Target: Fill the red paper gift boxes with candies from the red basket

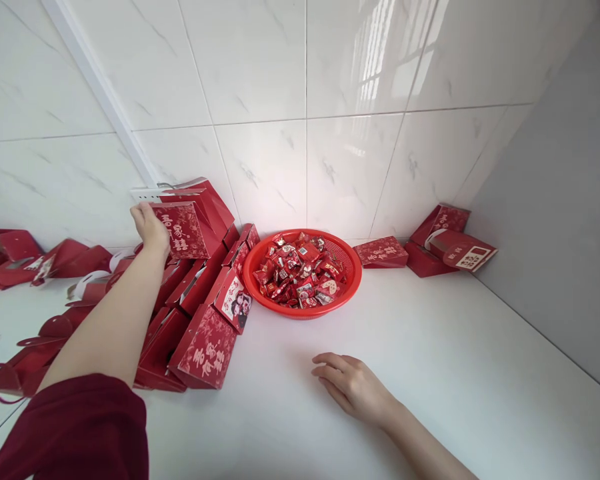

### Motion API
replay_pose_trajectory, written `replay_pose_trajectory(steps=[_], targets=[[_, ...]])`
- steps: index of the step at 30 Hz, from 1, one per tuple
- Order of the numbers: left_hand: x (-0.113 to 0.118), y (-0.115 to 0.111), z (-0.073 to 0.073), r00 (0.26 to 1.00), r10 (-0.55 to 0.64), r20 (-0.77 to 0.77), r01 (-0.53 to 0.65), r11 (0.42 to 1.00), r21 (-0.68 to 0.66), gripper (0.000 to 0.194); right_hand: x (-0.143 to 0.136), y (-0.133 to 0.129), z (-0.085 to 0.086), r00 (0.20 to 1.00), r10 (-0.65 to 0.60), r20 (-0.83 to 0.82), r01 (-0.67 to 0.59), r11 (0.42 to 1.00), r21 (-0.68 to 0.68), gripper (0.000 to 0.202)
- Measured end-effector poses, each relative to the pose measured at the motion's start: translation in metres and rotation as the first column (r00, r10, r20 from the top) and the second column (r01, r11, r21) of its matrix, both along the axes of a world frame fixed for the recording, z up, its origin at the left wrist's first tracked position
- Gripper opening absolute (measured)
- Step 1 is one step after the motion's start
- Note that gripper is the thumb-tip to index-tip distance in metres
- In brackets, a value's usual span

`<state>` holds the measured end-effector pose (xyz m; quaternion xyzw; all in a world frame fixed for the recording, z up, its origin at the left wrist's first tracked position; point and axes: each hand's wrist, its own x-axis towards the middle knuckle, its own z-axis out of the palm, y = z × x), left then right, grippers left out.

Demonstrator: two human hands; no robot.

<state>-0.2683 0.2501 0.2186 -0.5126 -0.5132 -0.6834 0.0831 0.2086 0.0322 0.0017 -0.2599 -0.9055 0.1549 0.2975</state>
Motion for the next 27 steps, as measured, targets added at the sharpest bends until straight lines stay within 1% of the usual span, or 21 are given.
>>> replay_pose_trajectory(steps=[2,4,6,8,10,11,13,14,15,16,17,18,19,20,21,22,23,24,25,26,27], targets=[[0.003,-0.004,0.008,0.994,0.067,0.092,-0.066,0.998,-0.007,0.036,-0.001,-0.001,0.000,1.000,0.005,0.001,-0.005,1.000,0.000,0.024],[0.010,-0.008,0.018,0.986,0.101,0.130,-0.101,0.995,-0.011,0.043,-0.001,-0.001,0.001,1.000,0.006,0.001,-0.006,1.000,-0.009,0.025],[0.023,-0.014,0.033,0.991,0.093,0.100,-0.095,0.995,0.009,0.051,-0.002,0.000,0.002,1.000,0.011,0.005,-0.010,0.999,-0.031,0.025],[0.045,-0.022,0.052,0.998,0.056,0.013,-0.057,0.997,0.057,0.056,-0.003,0.002,0.002,1.000,0.022,0.011,-0.021,0.998,-0.066,0.026],[0.082,-0.035,0.072,0.994,0.000,-0.110,0.014,0.993,0.120,0.058,-0.004,0.005,-0.001,0.999,0.032,0.005,-0.032,0.994,-0.108,0.028],[0.105,-0.045,0.082,0.981,-0.058,-0.187,0.087,0.984,0.152,0.060,-0.005,0.007,-0.003,0.999,0.033,-0.005,-0.033,0.991,-0.129,0.028],[0.159,-0.074,0.095,0.948,-0.163,-0.273,0.213,0.963,0.165,0.063,-0.006,0.011,-0.008,0.999,0.020,-0.029,-0.024,0.988,-0.155,0.029],[0.188,-0.092,0.098,0.931,-0.226,-0.287,0.272,0.953,0.132,0.060,-0.006,0.013,-0.012,0.999,0.004,-0.036,-0.010,0.987,-0.162,0.029],[0.216,-0.113,0.098,0.913,-0.294,-0.283,0.333,0.937,0.102,0.056,-0.006,0.016,-0.015,0.999,-0.020,-0.037,0.014,0.986,-0.167,0.029],[0.242,-0.134,0.094,0.890,-0.345,-0.299,0.383,0.921,0.078,0.056,-0.005,0.018,-0.019,0.998,-0.054,-0.031,0.047,0.984,-0.174,0.029],[0.265,-0.154,0.087,0.869,-0.370,-0.329,0.413,0.908,0.071,0.058,-0.003,0.020,-0.022,0.996,-0.092,-0.017,0.087,0.979,-0.182,0.030],[0.284,-0.174,0.074,0.862,-0.373,-0.343,0.416,0.907,0.058,0.060,-0.001,0.023,-0.025,0.992,-0.129,0.007,0.128,0.974,-0.187,0.032],[0.299,-0.191,0.058,0.866,-0.359,-0.349,0.393,0.919,0.029,0.062,0.003,0.025,-0.027,0.986,-0.159,0.042,0.164,0.969,-0.186,0.035],[0.309,-0.205,0.037,0.850,-0.365,-0.380,0.376,0.925,-0.047,0.062,0.007,0.027,-0.029,0.980,-0.180,0.086,0.192,0.965,-0.176,0.039],[0.317,-0.216,0.012,0.813,-0.372,-0.448,0.358,0.926,-0.119,0.062,0.013,0.030,-0.030,0.971,-0.197,0.136,0.217,0.963,-0.160,0.044],[0.320,-0.223,-0.015,0.736,-0.425,-0.527,0.374,0.904,-0.207,0.063,0.019,0.033,-0.031,0.959,-0.212,0.189,0.240,0.961,-0.140,0.049],[0.322,-0.228,-0.044,0.627,-0.529,-0.572,0.413,0.848,-0.332,0.066,0.026,0.038,-0.032,0.943,-0.234,0.237,0.267,0.956,-0.120,0.052],[0.322,-0.231,-0.073,0.497,-0.641,-0.584,0.440,0.767,-0.467,0.067,0.034,0.043,-0.034,0.924,-0.262,0.279,0.301,0.948,-0.106,0.055],[0.321,-0.231,-0.102,0.376,-0.738,-0.560,0.426,0.675,-0.602,0.063,0.043,0.049,-0.035,0.902,-0.297,0.312,0.342,0.935,-0.097,0.056],[0.319,-0.229,-0.128,0.294,-0.805,-0.515,0.388,0.594,-0.705,0.059,0.053,0.056,-0.037,0.877,-0.340,0.339,0.390,0.916,-0.090,0.057],[0.317,-0.227,-0.151,0.258,-0.849,-0.462,0.333,0.527,-0.782,0.055,0.062,0.064,-0.039,0.846,-0.391,0.362,0.448,0.890,-0.086,0.058]])
